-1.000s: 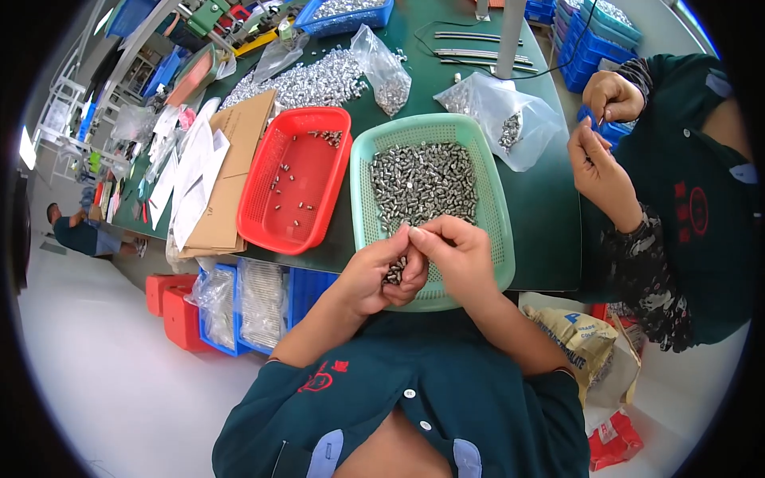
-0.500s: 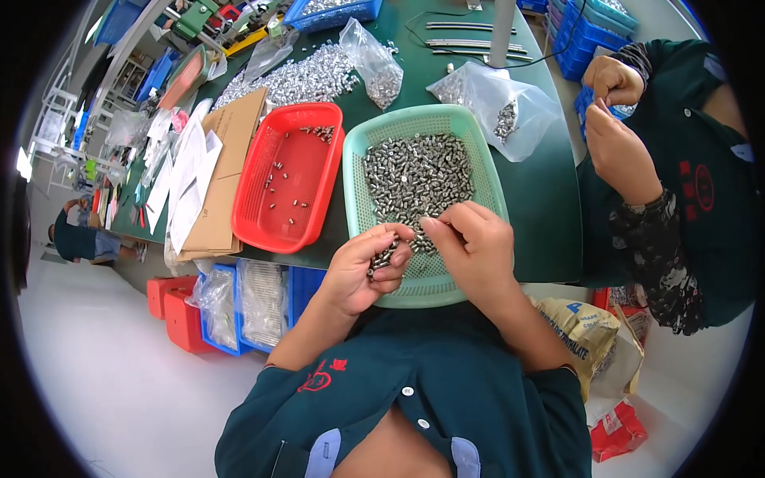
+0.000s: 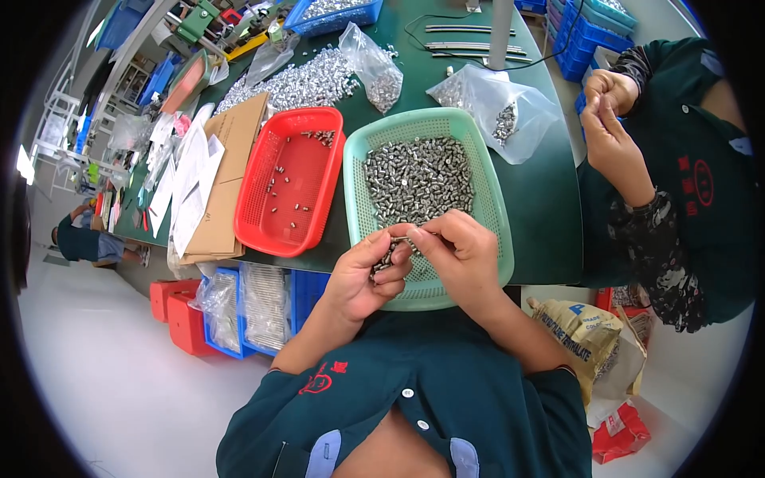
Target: Sorting and inspecting small metal hardware components at a workbench.
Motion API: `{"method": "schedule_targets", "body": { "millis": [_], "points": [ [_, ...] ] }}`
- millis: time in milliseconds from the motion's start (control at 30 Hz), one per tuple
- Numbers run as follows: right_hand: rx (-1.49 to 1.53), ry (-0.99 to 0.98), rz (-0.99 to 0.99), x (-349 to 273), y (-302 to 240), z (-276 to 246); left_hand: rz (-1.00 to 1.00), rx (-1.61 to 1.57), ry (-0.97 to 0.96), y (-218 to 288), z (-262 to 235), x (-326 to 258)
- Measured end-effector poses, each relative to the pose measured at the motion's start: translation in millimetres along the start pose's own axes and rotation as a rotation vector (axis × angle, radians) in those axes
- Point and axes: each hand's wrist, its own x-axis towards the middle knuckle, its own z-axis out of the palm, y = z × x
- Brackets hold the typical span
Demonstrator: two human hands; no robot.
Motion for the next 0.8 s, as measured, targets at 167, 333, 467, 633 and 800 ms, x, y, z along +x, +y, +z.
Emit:
{"method": "schedule_targets", "body": {
  "millis": [167, 333, 467, 633, 800],
  "points": [
    [0.054, -0.026, 0.0, -2, -1, 2, 0.005, 0.017, -0.007, 0, 4, 0],
    [0.125, -0.002, 0.046, -4, 2, 4, 0.031, 0.068, 0.017, -1, 9, 0],
    [0.111, 0.017, 0.046, -5, 3, 1, 0.027, 0.156, 0.093, 0, 9, -1],
    [-0.041, -0.079, -0.07, -2, -3, 2, 0.03, 0.286, 0.147, -1, 15, -4],
    [0.441, -0.073, 0.285, -7, 3, 8, 0.015, 0.32, 0.185, 0, 18, -1]
  ]
}}
